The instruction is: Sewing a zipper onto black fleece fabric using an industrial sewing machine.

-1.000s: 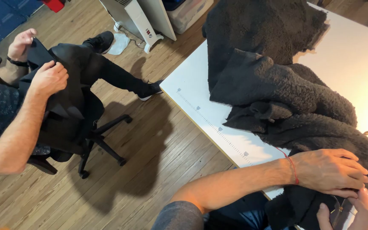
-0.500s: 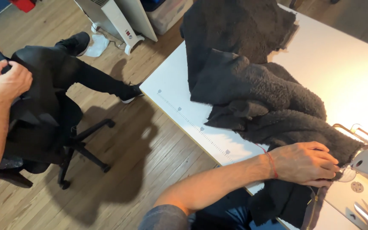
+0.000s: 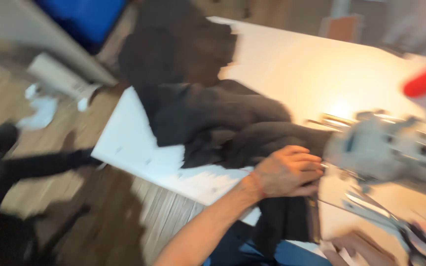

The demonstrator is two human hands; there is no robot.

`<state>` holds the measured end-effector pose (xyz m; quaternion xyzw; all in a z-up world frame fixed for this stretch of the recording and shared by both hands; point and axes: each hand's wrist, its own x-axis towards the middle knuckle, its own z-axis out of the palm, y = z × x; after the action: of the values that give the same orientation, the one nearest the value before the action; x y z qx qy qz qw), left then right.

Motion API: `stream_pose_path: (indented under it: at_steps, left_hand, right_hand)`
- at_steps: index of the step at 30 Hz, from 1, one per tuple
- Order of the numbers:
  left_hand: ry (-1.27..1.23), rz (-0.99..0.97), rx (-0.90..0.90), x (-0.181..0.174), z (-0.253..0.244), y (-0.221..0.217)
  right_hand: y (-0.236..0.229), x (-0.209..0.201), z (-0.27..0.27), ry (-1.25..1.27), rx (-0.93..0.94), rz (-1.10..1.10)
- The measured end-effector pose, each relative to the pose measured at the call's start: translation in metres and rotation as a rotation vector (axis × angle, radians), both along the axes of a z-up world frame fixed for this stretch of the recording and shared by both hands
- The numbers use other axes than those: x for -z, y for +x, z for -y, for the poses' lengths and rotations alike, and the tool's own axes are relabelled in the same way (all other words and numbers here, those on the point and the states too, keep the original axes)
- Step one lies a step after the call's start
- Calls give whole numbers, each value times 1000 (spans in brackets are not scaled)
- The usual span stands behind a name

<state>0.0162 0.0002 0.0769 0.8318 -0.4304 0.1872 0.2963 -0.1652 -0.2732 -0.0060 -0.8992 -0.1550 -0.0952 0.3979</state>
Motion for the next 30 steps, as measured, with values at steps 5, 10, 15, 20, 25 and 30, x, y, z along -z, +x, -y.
stream_pose_path:
  at_steps: [5,10,15,20,25,30]
  left_hand:
    - [2,-23,69,-4,22,16]
    - [21,-75,90,-3,33,24]
    - [17,-154,92,0,40,32]
    - [-39,-256,62,-1,48,41]
    - [-88,-333,10,5,51,43]
    - [-18,-257,48,11,51,49]
  right_hand:
    - [87,-89,-43,-117,172,0]
    - [110,-96,-49,-187,191,38]
    - [115,-88,-44,-215,200,11]
    - [121,-84,-39,-267,177,66]
    - [122,-78,-36,-350,148,21]
    - [128,-75,-33,-355,148,73]
